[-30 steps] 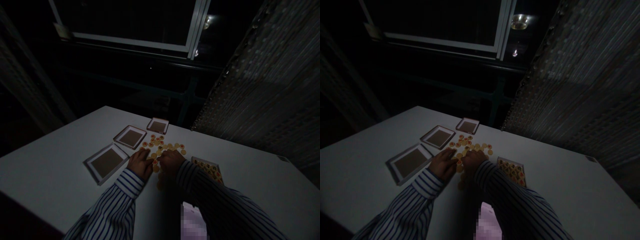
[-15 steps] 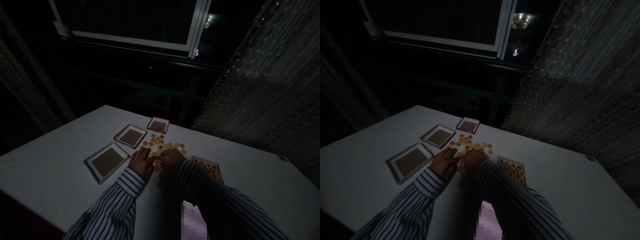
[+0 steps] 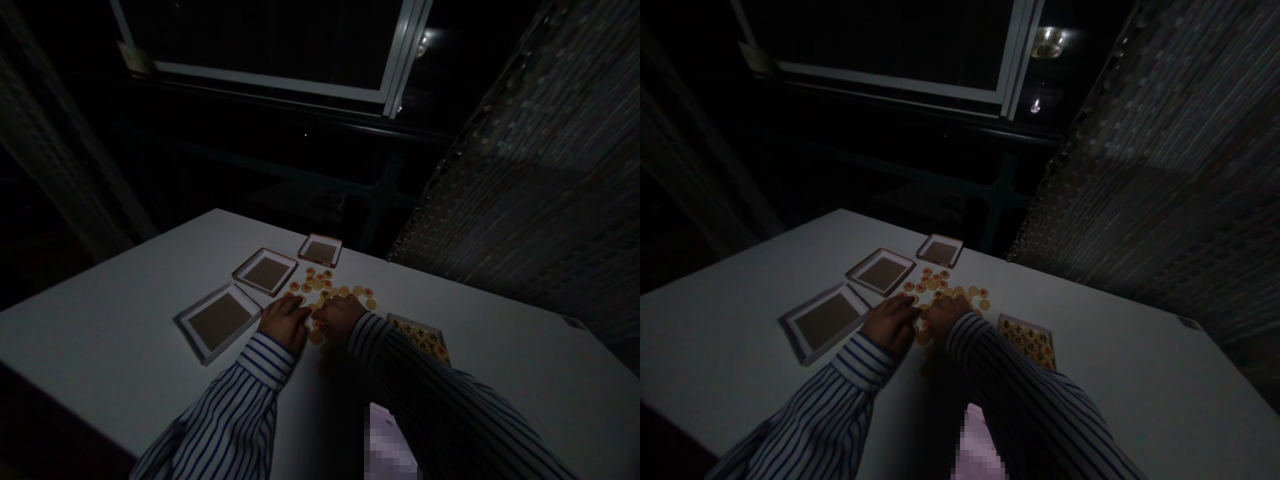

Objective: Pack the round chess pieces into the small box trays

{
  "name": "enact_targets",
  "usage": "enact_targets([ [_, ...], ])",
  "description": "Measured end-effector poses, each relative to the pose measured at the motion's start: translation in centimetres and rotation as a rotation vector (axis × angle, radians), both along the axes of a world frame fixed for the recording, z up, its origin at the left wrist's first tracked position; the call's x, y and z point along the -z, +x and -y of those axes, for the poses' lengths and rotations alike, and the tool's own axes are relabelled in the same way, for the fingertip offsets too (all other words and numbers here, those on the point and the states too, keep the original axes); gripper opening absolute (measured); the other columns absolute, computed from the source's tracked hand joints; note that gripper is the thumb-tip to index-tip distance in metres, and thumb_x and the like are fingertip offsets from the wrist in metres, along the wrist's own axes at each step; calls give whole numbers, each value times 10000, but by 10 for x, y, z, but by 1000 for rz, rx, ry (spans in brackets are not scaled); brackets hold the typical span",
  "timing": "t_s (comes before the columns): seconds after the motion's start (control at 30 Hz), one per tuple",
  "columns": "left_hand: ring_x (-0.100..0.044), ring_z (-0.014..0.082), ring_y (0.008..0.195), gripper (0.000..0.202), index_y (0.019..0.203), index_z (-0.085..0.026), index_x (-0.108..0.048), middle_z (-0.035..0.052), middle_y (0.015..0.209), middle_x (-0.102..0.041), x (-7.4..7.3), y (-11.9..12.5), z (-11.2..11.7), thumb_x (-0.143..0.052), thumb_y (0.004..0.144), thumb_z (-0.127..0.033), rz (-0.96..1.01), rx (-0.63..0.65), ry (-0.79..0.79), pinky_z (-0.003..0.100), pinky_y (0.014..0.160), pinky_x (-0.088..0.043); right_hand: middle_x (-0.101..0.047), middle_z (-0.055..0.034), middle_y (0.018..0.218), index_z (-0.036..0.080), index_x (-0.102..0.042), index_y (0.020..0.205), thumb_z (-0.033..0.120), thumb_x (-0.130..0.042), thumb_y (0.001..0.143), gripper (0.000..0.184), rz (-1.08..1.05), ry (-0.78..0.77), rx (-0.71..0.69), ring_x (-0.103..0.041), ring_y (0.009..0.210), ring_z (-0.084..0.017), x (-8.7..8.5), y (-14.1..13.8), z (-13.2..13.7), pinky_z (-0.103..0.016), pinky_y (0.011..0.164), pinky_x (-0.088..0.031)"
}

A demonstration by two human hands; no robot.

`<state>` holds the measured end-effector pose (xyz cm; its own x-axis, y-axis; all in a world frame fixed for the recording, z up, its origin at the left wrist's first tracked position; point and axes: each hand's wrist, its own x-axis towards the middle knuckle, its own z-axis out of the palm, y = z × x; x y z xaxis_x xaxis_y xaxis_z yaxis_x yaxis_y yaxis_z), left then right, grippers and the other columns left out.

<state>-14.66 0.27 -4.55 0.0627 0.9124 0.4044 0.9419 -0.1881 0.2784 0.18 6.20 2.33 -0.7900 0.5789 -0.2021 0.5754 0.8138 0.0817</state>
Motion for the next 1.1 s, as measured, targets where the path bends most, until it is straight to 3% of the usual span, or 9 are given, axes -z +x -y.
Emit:
enact_targets([
  [0.37,-471,251,1047,378,1017,-212,-596,67,1137,-560,-1,0,-1,-464,664,-202,45,16,9,435,876,-381,-605,-78,921,212,-588,897,283,-449,732,227,33,20,-27,-531,897,-240,-2,-6,-1,-417,738,-352],
  [0.7,-519,223,1005,345,1016,-169,-593,82,1078,-597,-7,-4,-3,-415,724,-209,123,52,43,391,877,-408,-591,-71,914,201,-566,956,281,-458,734,259,-143,138,-10,-500,907,-220,-13,6,7,-377,781,-304],
  [0.83,-559,208,937,317,974,-161,-603,81,1000,-632,-12,4,-2,-408,754,-278,326,15,79,376,856,-426,-588,-66,911,200,-563,970,273,-455,744,262,-188,170,-7,-493,899,-215,-19,12,10,-370,779,-294],
  [0.97,-601,198,830,325,896,-152,-632,80,886,-665,-18,17,0,-485,721,-383,715,-74,16,345,785,-462,-585,-62,900,197,-561,973,280,-456,748,262,-249,213,-22,-492,878,-215,-22,17,13,-367,761,-292],
  [1.1,-614,179,695,306,798,-144,-654,59,729,-677,-26,31,2,-598,632,-395,1097,-24,-65,297,674,-483,-586,-71,887,191,-566,968,288,-455,757,258,-291,221,-24,-490,872,-213,-27,21,19,-359,763,-283],
])
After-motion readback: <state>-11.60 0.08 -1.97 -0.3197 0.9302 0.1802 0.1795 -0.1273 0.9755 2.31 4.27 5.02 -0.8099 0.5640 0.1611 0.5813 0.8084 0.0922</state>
